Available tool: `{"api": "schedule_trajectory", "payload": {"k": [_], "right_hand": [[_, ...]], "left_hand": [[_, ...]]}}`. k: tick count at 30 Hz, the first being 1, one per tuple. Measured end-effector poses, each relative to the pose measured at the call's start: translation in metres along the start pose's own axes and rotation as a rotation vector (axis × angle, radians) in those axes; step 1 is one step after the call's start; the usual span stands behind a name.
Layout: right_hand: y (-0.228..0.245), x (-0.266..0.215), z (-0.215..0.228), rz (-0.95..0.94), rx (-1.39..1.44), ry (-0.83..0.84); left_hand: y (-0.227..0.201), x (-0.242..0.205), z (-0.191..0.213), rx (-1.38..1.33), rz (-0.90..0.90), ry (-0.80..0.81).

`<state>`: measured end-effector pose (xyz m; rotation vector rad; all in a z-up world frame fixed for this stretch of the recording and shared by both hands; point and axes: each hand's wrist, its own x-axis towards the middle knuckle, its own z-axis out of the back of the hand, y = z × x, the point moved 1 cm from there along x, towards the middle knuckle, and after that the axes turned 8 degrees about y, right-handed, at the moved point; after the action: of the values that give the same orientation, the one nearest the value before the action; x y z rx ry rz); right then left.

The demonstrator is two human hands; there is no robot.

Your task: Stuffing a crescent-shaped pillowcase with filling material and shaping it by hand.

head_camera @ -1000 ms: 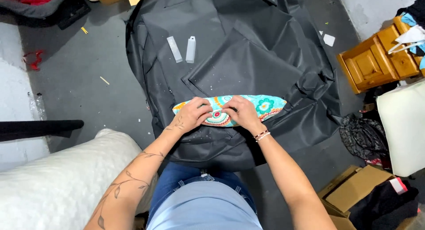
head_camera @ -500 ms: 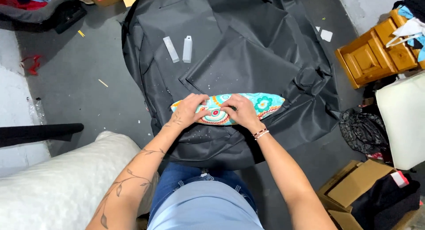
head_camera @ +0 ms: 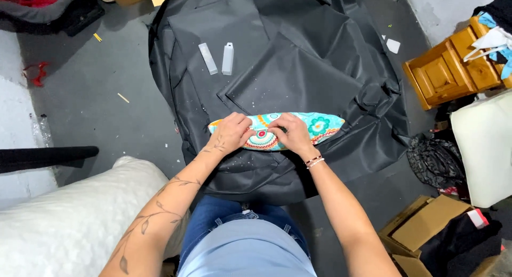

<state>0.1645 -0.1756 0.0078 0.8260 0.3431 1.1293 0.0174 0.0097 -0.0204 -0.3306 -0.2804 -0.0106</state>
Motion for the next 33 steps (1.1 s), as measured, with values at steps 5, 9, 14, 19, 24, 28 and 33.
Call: {"api": "schedule_trajectory", "payload": {"k": [5, 9, 14, 19, 24, 28, 33], "right_hand": [[-0.003, 0.003, -0.003, 0.024, -0.042, 0.012], [-0.004, 0.000, -0.001, -0.011, -0.005, 0.001], [-0.001, -0.001, 0.000, -0.039, 0.056, -0.005], [0.030, 0.002, 0.011, -0.055, 0.066, 0.009], [0.060, 0.007, 0.000, -0.172, 0.040, 0.149], [0.040, 0.004, -0.028, -0.195, 0.101, 0.167], [0.036, 0.003, -0.034, -0.257, 0.177, 0.164]], "left_hand": [[0.003, -0.009, 0.000, 0.038, 0.070, 0.011], [0.000, -0.010, 0.002, -0.039, 0.072, -0.035], [-0.010, -0.006, 0.013, -0.173, 0.093, -0.099], [-0.015, 0.001, 0.050, -0.072, 0.036, -0.010], [-0.028, 0.006, 0.098, 0.002, 0.006, 0.338], [-0.013, -0.003, 0.053, 0.039, 0.112, 0.355], [-0.008, -0.007, 0.032, -0.262, 0.313, 0.468]]}}
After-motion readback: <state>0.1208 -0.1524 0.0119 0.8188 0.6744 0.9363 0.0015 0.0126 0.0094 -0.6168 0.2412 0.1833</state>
